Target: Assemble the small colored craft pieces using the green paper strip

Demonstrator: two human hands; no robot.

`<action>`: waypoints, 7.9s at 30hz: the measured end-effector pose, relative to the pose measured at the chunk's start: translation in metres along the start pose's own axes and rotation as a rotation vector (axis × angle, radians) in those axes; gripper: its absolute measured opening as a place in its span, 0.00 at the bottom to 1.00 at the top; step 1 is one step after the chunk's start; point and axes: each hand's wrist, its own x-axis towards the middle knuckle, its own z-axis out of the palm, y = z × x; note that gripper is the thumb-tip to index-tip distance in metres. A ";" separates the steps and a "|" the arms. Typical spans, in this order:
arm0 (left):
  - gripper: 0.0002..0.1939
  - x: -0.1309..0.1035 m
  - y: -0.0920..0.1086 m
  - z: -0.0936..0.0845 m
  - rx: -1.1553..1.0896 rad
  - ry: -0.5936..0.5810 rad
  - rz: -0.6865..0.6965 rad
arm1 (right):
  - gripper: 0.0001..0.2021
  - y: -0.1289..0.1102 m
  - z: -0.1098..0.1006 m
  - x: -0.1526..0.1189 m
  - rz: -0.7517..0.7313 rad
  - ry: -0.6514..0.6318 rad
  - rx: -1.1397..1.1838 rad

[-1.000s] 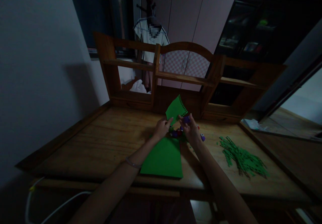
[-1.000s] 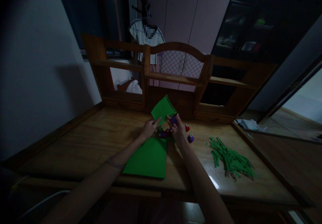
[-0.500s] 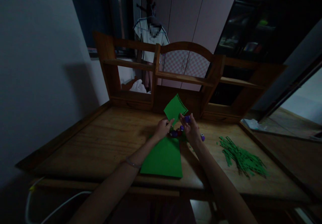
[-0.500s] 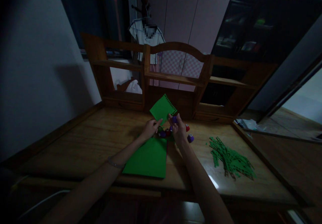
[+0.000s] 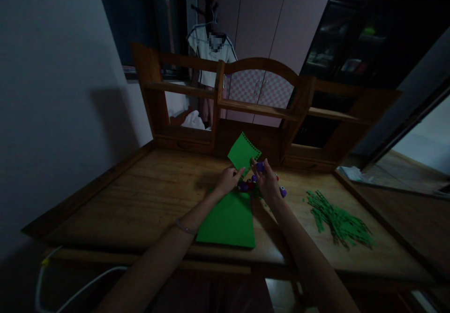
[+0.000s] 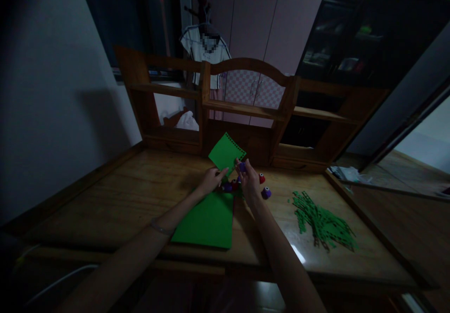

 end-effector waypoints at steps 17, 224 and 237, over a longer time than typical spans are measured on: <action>0.26 0.001 -0.001 -0.002 0.047 0.063 0.003 | 0.14 0.003 -0.001 0.000 -0.018 0.009 -0.065; 0.28 0.001 -0.001 -0.007 0.036 0.178 -0.051 | 0.15 0.012 -0.005 -0.004 0.073 -0.070 -0.448; 0.28 0.002 -0.002 -0.006 0.050 0.172 -0.063 | 0.19 0.008 0.001 -0.008 0.129 -0.079 -0.444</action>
